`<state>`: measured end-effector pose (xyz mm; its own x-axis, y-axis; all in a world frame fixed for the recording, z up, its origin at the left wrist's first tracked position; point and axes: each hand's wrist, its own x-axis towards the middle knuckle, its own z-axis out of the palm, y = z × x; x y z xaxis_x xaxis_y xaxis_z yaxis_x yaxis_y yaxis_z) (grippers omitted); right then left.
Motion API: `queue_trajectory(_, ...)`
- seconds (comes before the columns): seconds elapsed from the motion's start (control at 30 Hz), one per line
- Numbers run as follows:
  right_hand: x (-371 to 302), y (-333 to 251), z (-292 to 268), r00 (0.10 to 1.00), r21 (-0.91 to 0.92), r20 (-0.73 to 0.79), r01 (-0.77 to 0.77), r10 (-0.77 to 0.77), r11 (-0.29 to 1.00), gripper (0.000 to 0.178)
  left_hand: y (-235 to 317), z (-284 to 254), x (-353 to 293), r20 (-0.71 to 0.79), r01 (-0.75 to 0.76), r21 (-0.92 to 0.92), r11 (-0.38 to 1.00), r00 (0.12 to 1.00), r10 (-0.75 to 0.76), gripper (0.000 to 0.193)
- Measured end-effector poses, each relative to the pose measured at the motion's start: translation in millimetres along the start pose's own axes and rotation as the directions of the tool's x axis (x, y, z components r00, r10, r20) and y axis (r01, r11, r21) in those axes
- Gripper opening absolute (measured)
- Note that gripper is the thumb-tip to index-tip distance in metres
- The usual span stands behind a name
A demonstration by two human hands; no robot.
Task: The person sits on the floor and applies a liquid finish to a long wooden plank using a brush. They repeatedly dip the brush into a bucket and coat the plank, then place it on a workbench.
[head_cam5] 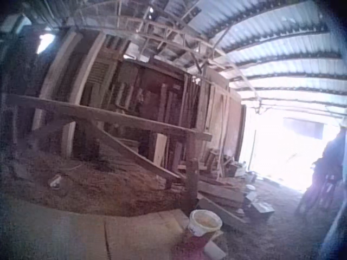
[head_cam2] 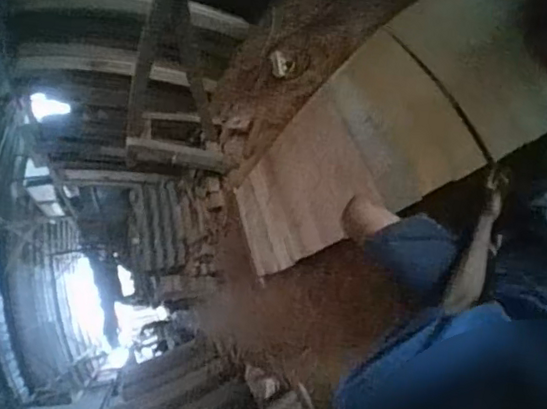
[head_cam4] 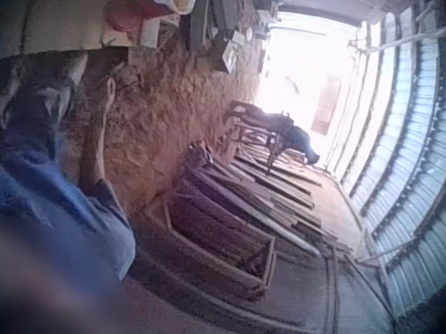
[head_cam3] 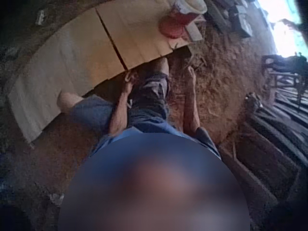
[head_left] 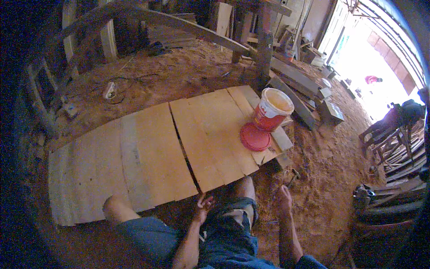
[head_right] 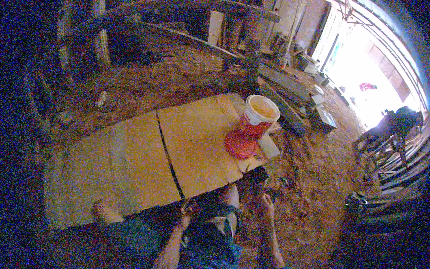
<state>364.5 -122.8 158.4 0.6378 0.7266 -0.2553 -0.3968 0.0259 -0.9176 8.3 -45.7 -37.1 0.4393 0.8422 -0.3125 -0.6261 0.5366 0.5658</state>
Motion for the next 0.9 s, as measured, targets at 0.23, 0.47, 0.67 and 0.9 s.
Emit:
queue_trajectory(0.23, 87, -166, 84, 0.833, -0.465, 0.167, 0.538, -0.527, 0.703, 0.017, -2, 32, 0, 0.03, 0.152, 0.116, 0.982, 0.987, -0.157, 0.093)
queue_trajectory(0.47, 253, -263, 190, 0.797, -0.858, 0.509, 0.499, -0.326, -0.121, 0.018, -31, 53, 12, -0.155, 0.378, 0.145, 0.914, 0.921, -0.357, 0.078)
queue_trajectory(0.67, 410, -210, 203, 0.863, -0.71, 0.462, 0.498, 0.205, -0.498, 0.02, -33, 80, 4, -0.275, 0.221, -0.46, 0.86, 0.886, -0.374, 0.049)
queue_trajectory(0.9, 486, -135, 159, 0.872, -0.824, 0.371, 0.468, 0.321, -0.318, 0.021, -28, 110, 15, -0.67, -0.16, -0.473, 0.866, 0.704, -0.236, 0.054)
